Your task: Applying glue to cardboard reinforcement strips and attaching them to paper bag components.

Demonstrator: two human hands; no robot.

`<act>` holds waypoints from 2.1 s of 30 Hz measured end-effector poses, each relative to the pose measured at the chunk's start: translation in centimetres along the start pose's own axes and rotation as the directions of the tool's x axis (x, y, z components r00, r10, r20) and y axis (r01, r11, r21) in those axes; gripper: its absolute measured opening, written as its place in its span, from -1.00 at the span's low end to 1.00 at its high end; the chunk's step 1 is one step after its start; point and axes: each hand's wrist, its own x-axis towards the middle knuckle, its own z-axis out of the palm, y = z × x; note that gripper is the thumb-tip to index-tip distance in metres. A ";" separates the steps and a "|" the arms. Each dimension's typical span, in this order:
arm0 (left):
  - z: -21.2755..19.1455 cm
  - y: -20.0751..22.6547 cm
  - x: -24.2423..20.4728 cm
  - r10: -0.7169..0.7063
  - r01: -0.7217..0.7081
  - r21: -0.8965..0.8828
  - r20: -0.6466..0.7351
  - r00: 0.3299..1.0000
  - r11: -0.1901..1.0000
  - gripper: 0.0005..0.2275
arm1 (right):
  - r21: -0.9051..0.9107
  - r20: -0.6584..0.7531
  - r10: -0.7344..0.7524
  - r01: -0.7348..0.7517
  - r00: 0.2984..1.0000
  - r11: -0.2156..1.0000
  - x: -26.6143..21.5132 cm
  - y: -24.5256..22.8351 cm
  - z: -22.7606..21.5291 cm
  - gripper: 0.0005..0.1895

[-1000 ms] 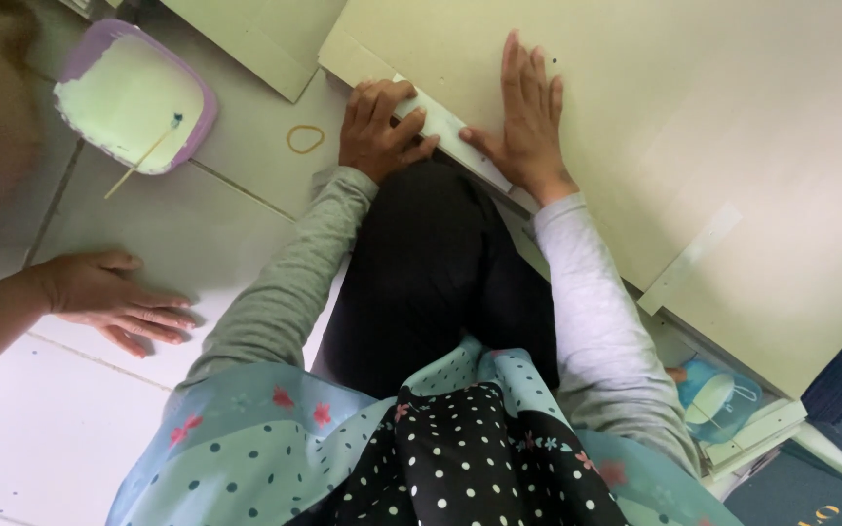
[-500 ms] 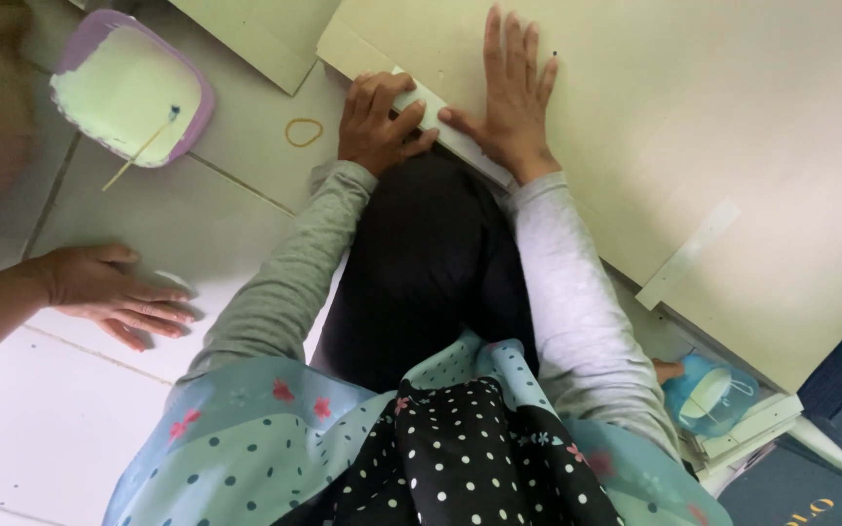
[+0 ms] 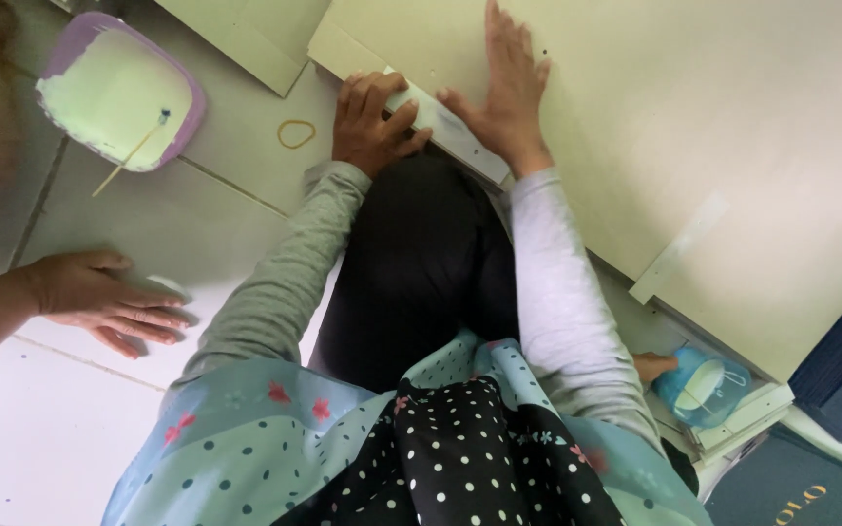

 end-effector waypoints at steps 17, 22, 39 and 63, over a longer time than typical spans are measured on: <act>-2.7 -1.3 0.2 -0.188 0.292 -0.281 0.345 0.920 0.914 -0.55 | 0.115 -0.217 -0.257 0.286 0.942 0.951 -12.3 2.5 -0.9 -0.10; -2.2 -2.7 -1.7 -0.292 0.363 -0.053 0.490 0.821 0.930 -0.22 | 0.109 -0.200 -0.226 0.251 0.953 0.962 -12.4 2.1 -1.2 -0.02; -3.1 -3.6 -0.2 -0.201 0.359 -0.246 0.497 0.844 0.900 -0.40 | 0.507 -0.399 -0.012 0.232 0.917 0.830 -15.8 1.1 -4.8 -0.03; 4.9 37.9 -0.8 -0.032 0.924 0.049 0.997 -0.065 -0.379 -0.46 | 0.858 -0.344 0.925 0.456 0.164 0.238 -56.7 11.6 -10.8 -0.29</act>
